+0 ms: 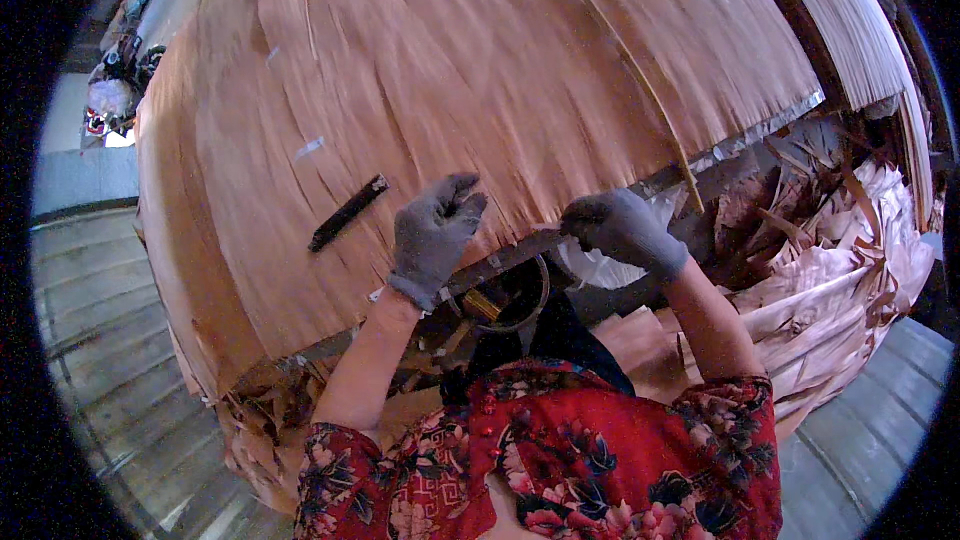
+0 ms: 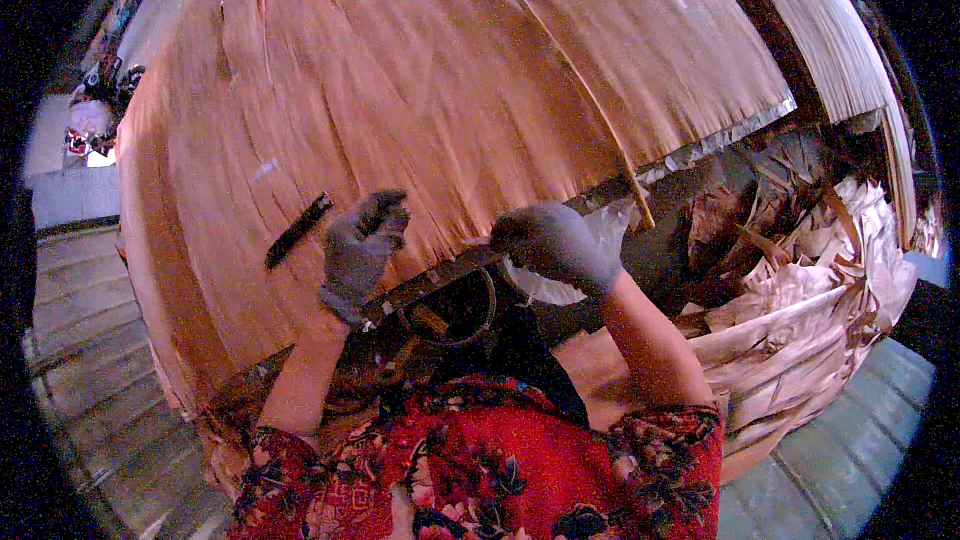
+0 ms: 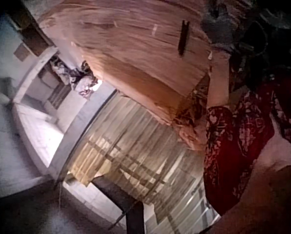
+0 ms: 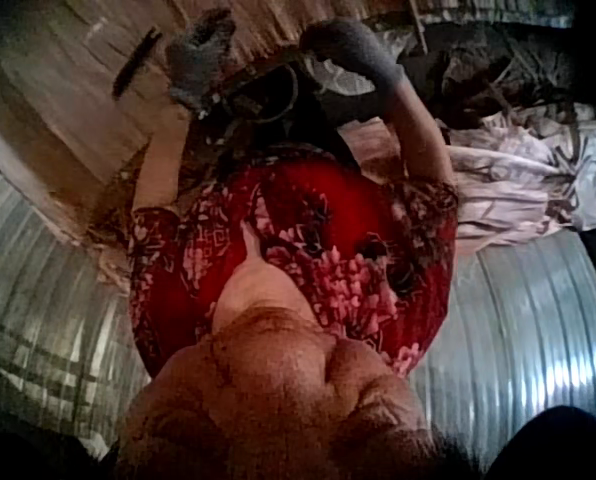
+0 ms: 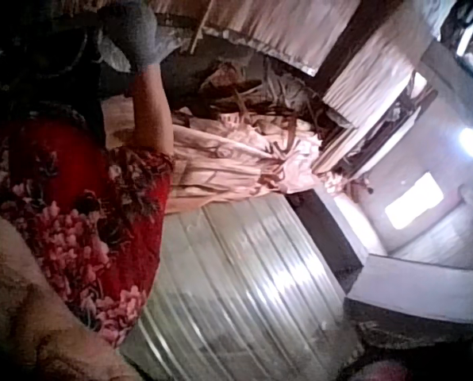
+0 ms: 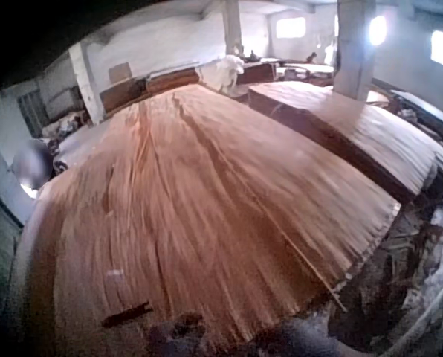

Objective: The person uses a utility knife to cut strips of white tape and secures thin wooden veneer sheets onto a large curved wooden structure. They repeatedly lift, align, and tape the veneer layers, smoothing them down to ensure adhesion. The person also uses a metal bar to assist in positioning the veneer and handles a roll of tape throughout the process.

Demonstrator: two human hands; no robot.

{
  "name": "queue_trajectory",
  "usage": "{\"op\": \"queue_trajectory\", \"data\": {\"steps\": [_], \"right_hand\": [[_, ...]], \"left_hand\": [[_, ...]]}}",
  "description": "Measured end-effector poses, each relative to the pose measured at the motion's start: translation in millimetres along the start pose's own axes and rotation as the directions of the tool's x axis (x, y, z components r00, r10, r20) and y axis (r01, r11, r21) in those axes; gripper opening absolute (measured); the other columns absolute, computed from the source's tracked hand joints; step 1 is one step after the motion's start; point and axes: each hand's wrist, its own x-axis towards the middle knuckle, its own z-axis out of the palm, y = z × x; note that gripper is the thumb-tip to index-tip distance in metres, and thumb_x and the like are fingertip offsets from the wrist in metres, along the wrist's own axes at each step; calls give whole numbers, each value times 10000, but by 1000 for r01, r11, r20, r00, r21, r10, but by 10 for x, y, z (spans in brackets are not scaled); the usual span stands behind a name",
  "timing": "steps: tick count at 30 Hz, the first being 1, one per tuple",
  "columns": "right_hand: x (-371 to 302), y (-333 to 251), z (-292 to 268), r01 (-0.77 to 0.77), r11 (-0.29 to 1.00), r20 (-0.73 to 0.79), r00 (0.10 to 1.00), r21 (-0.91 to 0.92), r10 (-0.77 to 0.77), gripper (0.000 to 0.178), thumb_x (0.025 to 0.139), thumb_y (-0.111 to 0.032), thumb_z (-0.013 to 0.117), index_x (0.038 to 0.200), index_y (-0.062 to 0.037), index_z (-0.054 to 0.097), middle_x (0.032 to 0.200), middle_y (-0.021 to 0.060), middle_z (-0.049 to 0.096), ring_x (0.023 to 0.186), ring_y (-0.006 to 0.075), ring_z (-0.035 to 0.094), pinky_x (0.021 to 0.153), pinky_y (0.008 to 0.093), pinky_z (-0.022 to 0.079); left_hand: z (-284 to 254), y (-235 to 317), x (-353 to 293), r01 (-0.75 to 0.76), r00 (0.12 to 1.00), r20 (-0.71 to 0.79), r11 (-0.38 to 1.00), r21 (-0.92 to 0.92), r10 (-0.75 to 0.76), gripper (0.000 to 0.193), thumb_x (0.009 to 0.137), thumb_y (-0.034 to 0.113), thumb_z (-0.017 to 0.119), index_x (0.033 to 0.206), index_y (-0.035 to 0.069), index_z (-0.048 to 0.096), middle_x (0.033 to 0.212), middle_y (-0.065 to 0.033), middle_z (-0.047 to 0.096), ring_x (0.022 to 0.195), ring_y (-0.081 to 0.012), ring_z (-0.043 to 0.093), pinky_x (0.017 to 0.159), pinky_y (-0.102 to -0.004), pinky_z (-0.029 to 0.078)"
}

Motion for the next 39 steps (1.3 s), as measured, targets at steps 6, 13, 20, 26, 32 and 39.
{"op": "queue_trajectory", "data": {"steps": [6,13,20,26,32,39], "right_hand": [[366,124,90,-78,964,-4,997,-255,79,255,758,-353,604,795,-114,686,749,119,645,685,302,618,619,382,486],[501,36,93,-226,868,-54,973,-442,226,405,678,-469,633,719,-68,675,721,168,622,694,350,613,640,423,479],[457,125,-126,-294,804,-95,953,-517,287,391,665,-468,626,714,-85,685,715,170,631,685,343,628,609,432,497],[465,-21,-144,-265,806,-35,956,-529,291,321,696,-404,612,718,-92,685,731,156,638,698,343,629,612,436,497],[193,209,-88,-118,899,-30,993,-421,116,241,762,-357,573,782,-143,682,729,128,633,711,334,616,613,435,481],[62,170,-121,-95,988,-79,993,-125,85,131,786,-216,590,862,-157,681,683,77,648,645,274,646,568,376,492]], "left_hand": [[239,-134,115,-464,820,-87,745,480,566,876,698,313,728,1378,47,244,1359,-155,372,1336,-360,157,1033,-447,228],[582,-270,254,-417,870,28,703,577,493,1123,693,477,699,1418,37,-37,1480,-139,140,1339,-459,-9,1103,-491,46],[644,-265,293,-325,930,35,776,540,365,1031,706,359,694,1423,35,26,1468,-171,147,1330,-474,-42,1098,-510,32],[987,22,499,-422,884,34,764,488,466,844,742,300,635,1397,20,184,1439,-215,204,1307,-518,34,1078,-551,79],[1137,144,624,-555,814,171,658,509,555,698,838,375,505,1384,29,242,1415,-189,270,1324,-433,163,1070,-529,143],[1205,-102,715,-523,816,-14,748,409,578,584,809,258,590,1295,9,385,1335,-187,400,1295,-450,227,1058,-527,209]]}}
